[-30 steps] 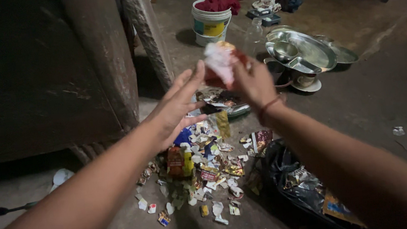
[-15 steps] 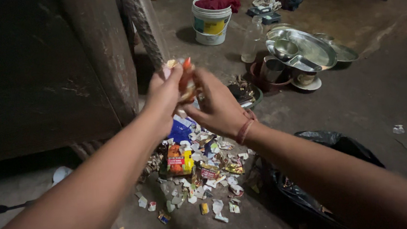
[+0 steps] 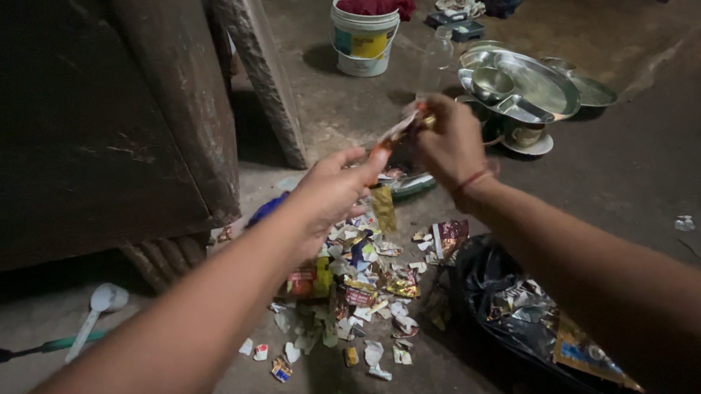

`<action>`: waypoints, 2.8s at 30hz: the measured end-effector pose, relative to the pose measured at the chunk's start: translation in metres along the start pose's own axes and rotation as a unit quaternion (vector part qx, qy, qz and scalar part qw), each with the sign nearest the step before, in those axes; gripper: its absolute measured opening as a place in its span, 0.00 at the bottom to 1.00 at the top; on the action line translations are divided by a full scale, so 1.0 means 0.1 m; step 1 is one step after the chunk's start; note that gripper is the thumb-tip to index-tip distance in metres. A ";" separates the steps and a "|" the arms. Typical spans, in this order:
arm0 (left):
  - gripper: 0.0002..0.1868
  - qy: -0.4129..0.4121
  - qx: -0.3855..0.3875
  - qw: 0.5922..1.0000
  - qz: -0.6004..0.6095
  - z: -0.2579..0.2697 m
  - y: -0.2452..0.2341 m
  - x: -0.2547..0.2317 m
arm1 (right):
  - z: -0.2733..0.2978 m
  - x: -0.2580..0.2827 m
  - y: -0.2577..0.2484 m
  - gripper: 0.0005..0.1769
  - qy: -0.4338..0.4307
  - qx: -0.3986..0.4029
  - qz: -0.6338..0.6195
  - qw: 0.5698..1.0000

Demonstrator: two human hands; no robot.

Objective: The person sits on the floor and sorts through a pile of small wrappers and debris, picking up items one by one and placing them into a black plastic bag. The hands repeatedly gather, fold, and deposit the waste into the bag.

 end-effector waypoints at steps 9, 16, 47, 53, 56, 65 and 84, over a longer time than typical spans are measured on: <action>0.34 0.042 -0.047 0.983 0.172 -0.19 -0.04 0.17 | 0.51 0.31 0.57 0.55 -0.234 0.206 -0.133 0.941; 0.20 0.020 -0.142 0.983 0.119 -0.11 -0.40 0.07 | 0.39 0.54 0.22 0.35 -0.095 0.194 -0.004 0.976; 0.24 0.078 0.070 0.985 -0.139 0.91 -0.05 -0.15 | 1.20 0.80 -0.52 0.53 -0.402 0.208 0.091 0.887; 0.26 0.020 0.107 0.989 -0.103 0.55 -0.05 -0.10 | 0.82 0.57 -0.37 0.29 -0.361 0.172 0.215 0.891; 0.27 0.026 0.078 0.996 -0.044 0.43 -0.07 -0.08 | 0.74 0.45 -0.27 0.18 -0.247 0.170 0.258 0.919; 0.30 0.082 0.012 0.996 0.023 0.25 -0.29 0.21 | 0.62 0.35 -0.31 0.31 -0.090 0.202 0.117 0.968; 0.38 0.032 -0.017 0.996 -0.076 0.20 -0.06 0.33 | 0.63 -0.06 -0.28 0.20 -0.238 0.187 0.263 0.916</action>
Point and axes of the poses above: each hand's wrist, its own z-axis away from the middle knuckle, its own y-axis out of the palm, x = y × z, the point moved 1 cm from there along -z, towards the middle knuckle, and after that the axes turned 12 degrees about z, right-handed, at the moved point
